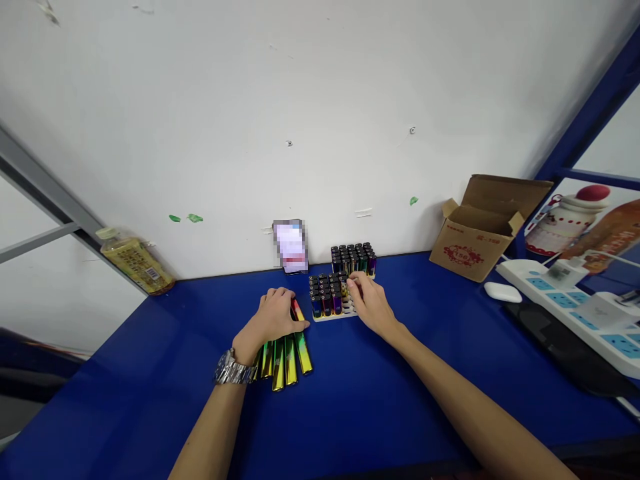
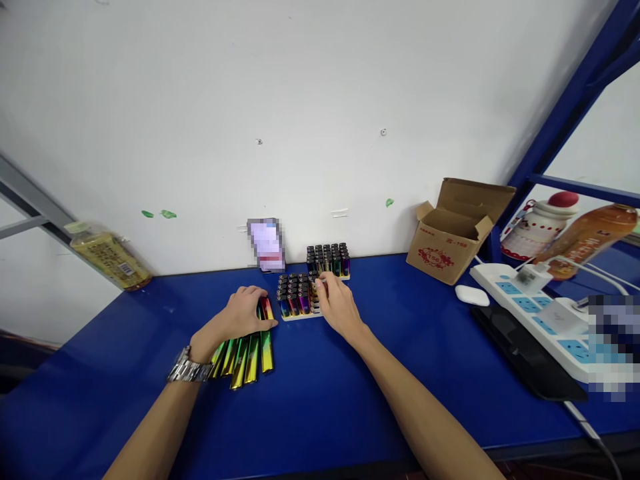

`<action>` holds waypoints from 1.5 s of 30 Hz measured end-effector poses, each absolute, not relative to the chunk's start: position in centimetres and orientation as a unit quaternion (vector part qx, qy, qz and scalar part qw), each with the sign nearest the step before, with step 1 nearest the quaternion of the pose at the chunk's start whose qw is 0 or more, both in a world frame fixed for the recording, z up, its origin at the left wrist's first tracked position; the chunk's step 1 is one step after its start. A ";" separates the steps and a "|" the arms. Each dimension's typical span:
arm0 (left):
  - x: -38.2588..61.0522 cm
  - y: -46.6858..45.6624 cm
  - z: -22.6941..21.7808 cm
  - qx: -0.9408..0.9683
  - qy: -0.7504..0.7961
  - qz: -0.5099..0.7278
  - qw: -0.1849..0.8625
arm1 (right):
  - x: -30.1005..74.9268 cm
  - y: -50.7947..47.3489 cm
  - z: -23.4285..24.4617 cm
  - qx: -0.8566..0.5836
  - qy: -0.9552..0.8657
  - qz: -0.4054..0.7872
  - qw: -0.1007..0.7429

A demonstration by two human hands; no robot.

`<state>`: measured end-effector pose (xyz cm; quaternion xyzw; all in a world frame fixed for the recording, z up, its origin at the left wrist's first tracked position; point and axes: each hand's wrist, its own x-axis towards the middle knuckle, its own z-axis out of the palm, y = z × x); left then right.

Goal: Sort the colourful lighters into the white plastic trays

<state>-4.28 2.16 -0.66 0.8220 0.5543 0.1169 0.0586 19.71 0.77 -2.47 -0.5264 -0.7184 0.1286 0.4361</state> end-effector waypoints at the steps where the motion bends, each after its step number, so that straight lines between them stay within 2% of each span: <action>1: -4.2 2.2 -0.7 0.821 0.553 0.129 0.062 | 19.7 0.7 -2.5 -0.526 -0.717 0.128 0.438; 12: -4.0 1.9 -0.5 0.808 0.552 0.186 0.091 | 19.7 0.6 -2.5 -0.531 -0.710 0.132 0.443; 17: -3.4 2.0 0.5 0.796 0.514 0.321 0.023 | 19.3 0.0 -2.1 -0.488 -0.705 0.114 0.502; 22: -2.5 0.8 1.7 0.792 0.419 0.440 -0.061 | 18.2 -1.2 -1.1 -0.420 -0.735 0.133 0.516; 32: 1.7 -1.7 1.4 0.878 0.249 0.404 -0.063 | 17.4 -2.1 0.0 -0.382 -0.746 0.164 0.520; 34: 1.8 -1.7 1.2 0.881 0.257 0.391 -0.073 | 17.3 -2.0 -0.3 -0.393 -0.724 0.192 0.533; 37: 1.1 -1.2 0.6 0.852 0.313 0.415 -0.066 | 17.4 -1.6 -0.9 -0.398 -0.650 0.297 0.576; 41: 0.0 -0.1 -0.4 0.776 0.407 0.481 -0.020 | 17.8 -0.5 -1.5 -0.391 -0.532 0.417 0.624; 45: -0.7 1.0 -1.2 0.737 0.485 0.468 0.043 | 18.5 0.3 -1.5 -0.403 -0.470 0.470 0.629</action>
